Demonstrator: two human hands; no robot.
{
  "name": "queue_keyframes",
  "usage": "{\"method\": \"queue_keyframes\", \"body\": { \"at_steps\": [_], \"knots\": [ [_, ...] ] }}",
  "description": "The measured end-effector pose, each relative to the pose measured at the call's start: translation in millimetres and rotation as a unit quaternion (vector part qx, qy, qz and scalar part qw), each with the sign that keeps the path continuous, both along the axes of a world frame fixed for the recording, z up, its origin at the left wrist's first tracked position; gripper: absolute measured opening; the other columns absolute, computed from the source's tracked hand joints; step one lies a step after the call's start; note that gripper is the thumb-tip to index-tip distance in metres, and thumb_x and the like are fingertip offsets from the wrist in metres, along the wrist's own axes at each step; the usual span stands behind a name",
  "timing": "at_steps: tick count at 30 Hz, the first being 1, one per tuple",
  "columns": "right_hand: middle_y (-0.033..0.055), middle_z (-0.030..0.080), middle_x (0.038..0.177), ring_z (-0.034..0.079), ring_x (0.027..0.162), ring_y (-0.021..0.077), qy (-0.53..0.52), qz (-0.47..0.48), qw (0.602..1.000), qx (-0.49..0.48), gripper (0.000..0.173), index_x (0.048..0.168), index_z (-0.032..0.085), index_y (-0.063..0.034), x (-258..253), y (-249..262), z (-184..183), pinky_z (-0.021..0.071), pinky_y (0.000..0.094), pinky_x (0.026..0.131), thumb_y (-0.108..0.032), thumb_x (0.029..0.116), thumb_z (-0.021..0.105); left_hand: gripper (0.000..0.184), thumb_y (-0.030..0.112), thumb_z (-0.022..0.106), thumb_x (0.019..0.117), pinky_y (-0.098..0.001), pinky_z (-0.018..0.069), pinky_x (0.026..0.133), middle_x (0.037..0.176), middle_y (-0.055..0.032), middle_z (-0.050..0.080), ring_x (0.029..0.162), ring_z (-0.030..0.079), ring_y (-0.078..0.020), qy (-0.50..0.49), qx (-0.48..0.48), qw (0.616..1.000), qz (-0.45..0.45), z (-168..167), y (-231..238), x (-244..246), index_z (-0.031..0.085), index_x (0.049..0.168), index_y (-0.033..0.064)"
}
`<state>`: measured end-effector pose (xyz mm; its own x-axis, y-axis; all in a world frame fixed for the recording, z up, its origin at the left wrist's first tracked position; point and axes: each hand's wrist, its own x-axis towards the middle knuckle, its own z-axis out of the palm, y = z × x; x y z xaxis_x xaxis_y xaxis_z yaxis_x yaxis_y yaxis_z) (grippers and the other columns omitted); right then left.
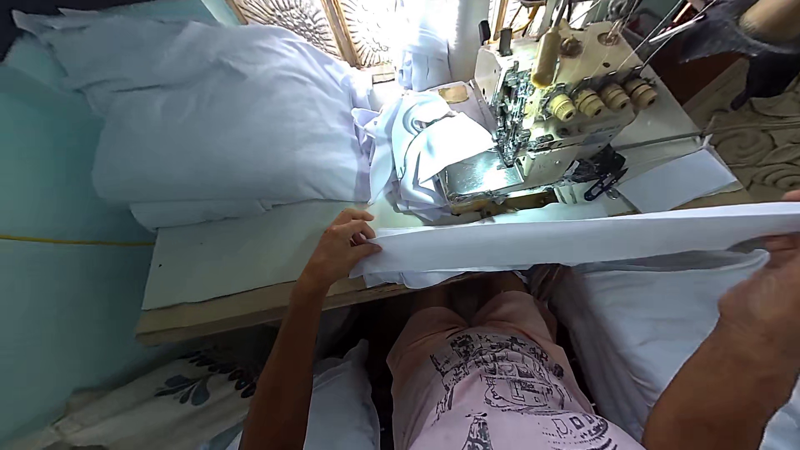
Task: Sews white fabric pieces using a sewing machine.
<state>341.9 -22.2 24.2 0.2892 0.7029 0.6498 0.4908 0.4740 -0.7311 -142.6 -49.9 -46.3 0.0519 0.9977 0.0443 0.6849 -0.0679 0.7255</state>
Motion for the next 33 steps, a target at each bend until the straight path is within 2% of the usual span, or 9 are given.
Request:
{"method": "queue_keyframes", "body": {
  "at_steps": [3,6,11,14,20,23,27,30,33],
  "knots": [
    [0.0037,0.053,0.103,0.055,0.087,0.0010,-0.046,0.001,0.988,-0.148,0.032,0.123,0.048,0.0070,-9,11,-10,0.0511,0.0234,0.081,-0.015,0.1011,0.054,0.010,0.003,0.075,0.0861,-0.0286,0.0556,0.079,0.118,-0.0130,0.063,0.097,0.063,-0.0132,-0.090,0.007,0.995,0.048,-7,-12,-23,0.067,0.086,-0.0028],
    [0.0152,0.061,0.099,0.060,0.084,0.0141,-0.066,0.039,0.963,-0.259,0.031,0.118,0.054,0.0089,-32,20,-26,0.0537,0.0347,0.078,-0.011,0.0967,0.065,0.013,0.011,0.054,0.1004,-0.0286,0.0560,0.093,0.112,0.0023,0.070,0.103,0.066,-0.0053,-0.223,0.035,0.967,0.115,-2,-35,-49,0.067,0.100,0.0072],
    [0.0131,0.067,0.087,0.066,0.074,0.0183,-0.064,0.158,0.937,-0.305,0.019,0.100,0.062,0.0047,-98,19,-51,0.0576,0.0390,0.070,-0.002,0.0886,0.075,0.010,0.027,0.053,0.1069,-0.0134,0.0547,0.074,0.090,0.0242,0.064,0.079,0.062,0.0105,-0.224,0.121,0.927,0.277,32,-65,-95,0.062,0.104,0.0299],
    [0.0108,0.067,0.084,0.064,0.069,0.0162,-0.064,0.215,0.927,-0.300,0.013,0.098,0.064,0.0019,-126,19,-62,0.0564,0.0363,0.066,0.001,0.0893,0.073,0.010,0.023,0.057,0.1042,-0.0125,0.0553,0.072,0.093,0.0227,0.067,0.080,0.064,0.0090,-0.211,0.196,0.923,0.254,56,-65,-97,0.065,0.107,0.0293],
    [0.0070,0.069,0.084,0.062,0.069,0.0091,-0.076,0.229,0.941,-0.238,0.008,0.095,0.070,-0.0004,-135,17,-66,0.0526,0.0266,0.066,0.005,0.0925,0.065,0.016,0.014,0.059,0.0986,-0.0109,0.0531,0.064,0.088,0.0188,0.068,0.073,0.062,0.0076,-0.251,0.157,0.955,-0.020,86,-23,50,0.069,0.097,0.0252],
    [0.0109,0.071,0.093,0.067,0.084,0.0100,-0.058,0.249,0.951,-0.175,0.013,0.091,0.074,0.0023,-134,12,-68,0.0563,0.0232,0.077,0.010,0.0889,0.063,0.021,-0.003,0.057,0.0911,-0.0193,0.0570,0.070,0.093,0.0031,0.070,0.076,0.065,-0.0005,-0.249,0.060,0.955,-0.150,56,6,102,0.070,0.106,0.0035],
    [0.0167,0.073,0.107,0.071,0.097,0.0199,-0.087,0.226,0.957,-0.157,0.021,0.102,0.078,0.0007,-139,7,-66,0.0588,0.0312,0.084,0.009,0.0904,0.062,0.026,-0.015,0.057,0.0878,-0.0162,0.0515,0.062,0.085,-0.0049,0.069,0.066,0.060,-0.0017,-0.183,0.012,0.975,-0.128,38,26,142,0.069,0.108,-0.0026],
    [0.0187,0.071,0.113,0.070,0.105,0.0268,-0.116,0.226,0.958,-0.132,0.030,0.111,0.077,0.0005,-142,5,-67,0.0570,0.0382,0.089,0.006,0.0915,0.055,0.008,-0.002,0.066,0.0929,-0.0176,0.0560,0.066,0.083,-0.0030,0.071,0.069,0.066,-0.0024,-0.149,0.061,0.982,-0.100,35,27,147,0.071,0.098,0.0007],
    [0.0190,0.071,0.117,0.068,0.108,0.0288,-0.128,0.255,0.952,-0.107,0.033,0.115,0.075,0.0011,-146,2,-67,0.0549,0.0413,0.090,-0.013,0.0950,0.053,0.010,0.010,0.068,0.0940,-0.0130,0.0486,0.065,0.080,0.0000,0.064,0.071,0.059,-0.0001,-0.119,0.140,0.978,-0.099,35,26,142,0.074,0.092,0.0025]
  ]
}}
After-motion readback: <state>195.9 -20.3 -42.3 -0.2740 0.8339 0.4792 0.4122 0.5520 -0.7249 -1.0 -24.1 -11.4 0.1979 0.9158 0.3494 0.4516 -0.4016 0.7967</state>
